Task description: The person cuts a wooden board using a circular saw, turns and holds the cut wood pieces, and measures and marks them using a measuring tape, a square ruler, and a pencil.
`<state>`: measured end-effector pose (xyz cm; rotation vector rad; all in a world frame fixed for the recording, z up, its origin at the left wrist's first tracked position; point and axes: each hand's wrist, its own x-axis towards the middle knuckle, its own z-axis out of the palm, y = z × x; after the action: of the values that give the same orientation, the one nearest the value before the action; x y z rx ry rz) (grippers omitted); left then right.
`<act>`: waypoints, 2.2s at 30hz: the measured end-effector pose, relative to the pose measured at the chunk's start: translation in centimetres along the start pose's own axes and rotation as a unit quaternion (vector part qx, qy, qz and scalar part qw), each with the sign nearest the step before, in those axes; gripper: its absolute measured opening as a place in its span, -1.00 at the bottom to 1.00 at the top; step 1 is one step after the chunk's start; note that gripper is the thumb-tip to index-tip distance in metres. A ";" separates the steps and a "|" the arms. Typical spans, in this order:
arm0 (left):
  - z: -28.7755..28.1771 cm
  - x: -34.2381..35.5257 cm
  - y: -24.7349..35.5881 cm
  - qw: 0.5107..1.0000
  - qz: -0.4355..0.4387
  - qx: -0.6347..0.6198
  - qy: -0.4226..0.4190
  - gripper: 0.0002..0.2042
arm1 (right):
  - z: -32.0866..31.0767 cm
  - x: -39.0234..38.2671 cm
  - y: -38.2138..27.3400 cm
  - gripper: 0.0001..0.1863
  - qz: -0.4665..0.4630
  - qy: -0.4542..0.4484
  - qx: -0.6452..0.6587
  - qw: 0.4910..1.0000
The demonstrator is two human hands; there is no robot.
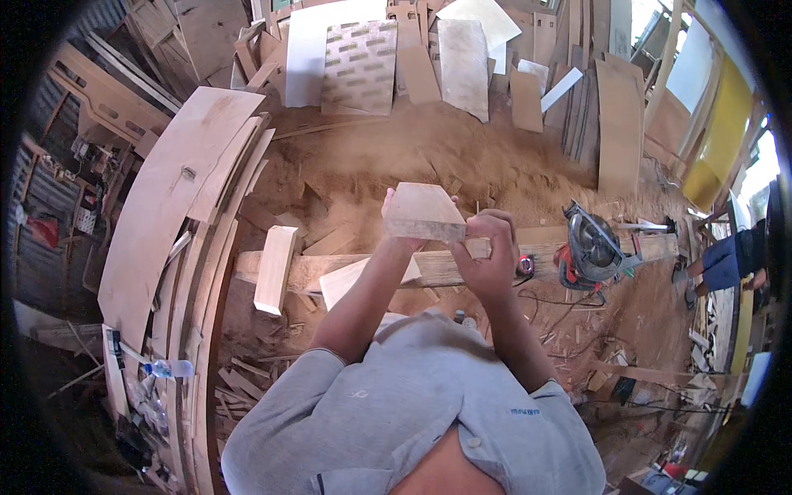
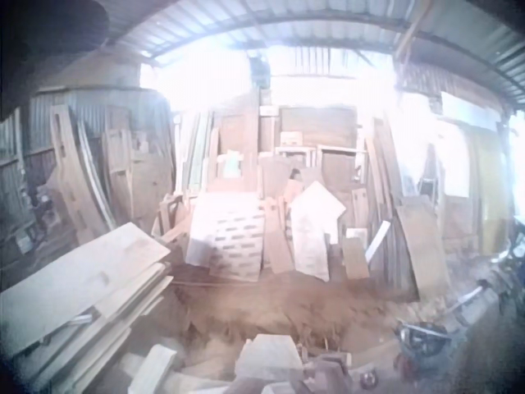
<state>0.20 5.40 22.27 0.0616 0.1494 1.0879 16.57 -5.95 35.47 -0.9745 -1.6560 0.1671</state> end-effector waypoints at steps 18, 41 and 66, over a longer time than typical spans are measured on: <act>-0.7 0.7 -2.1 1.000 0.022 -0.012 -0.004 0.05 | -1.6 -0.2 2.8 -0.53 0.005 -0.018 0.015 1.000; 2.8 0.0 0.1 0.962 0.110 0.130 0.212 -0.16 | -1.4 -2.6 2.7 -0.57 -0.009 -0.018 -0.058 0.998; -2.1 -11.6 6.6 0.924 0.155 0.298 0.183 -0.50 | 0.7 -13.4 15.1 -0.51 0.548 0.004 0.277 0.789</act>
<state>-11.22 -1.82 22.07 0.4430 0.8322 1.3299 23.72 -4.90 16.57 -1.3295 -0.7341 1.3446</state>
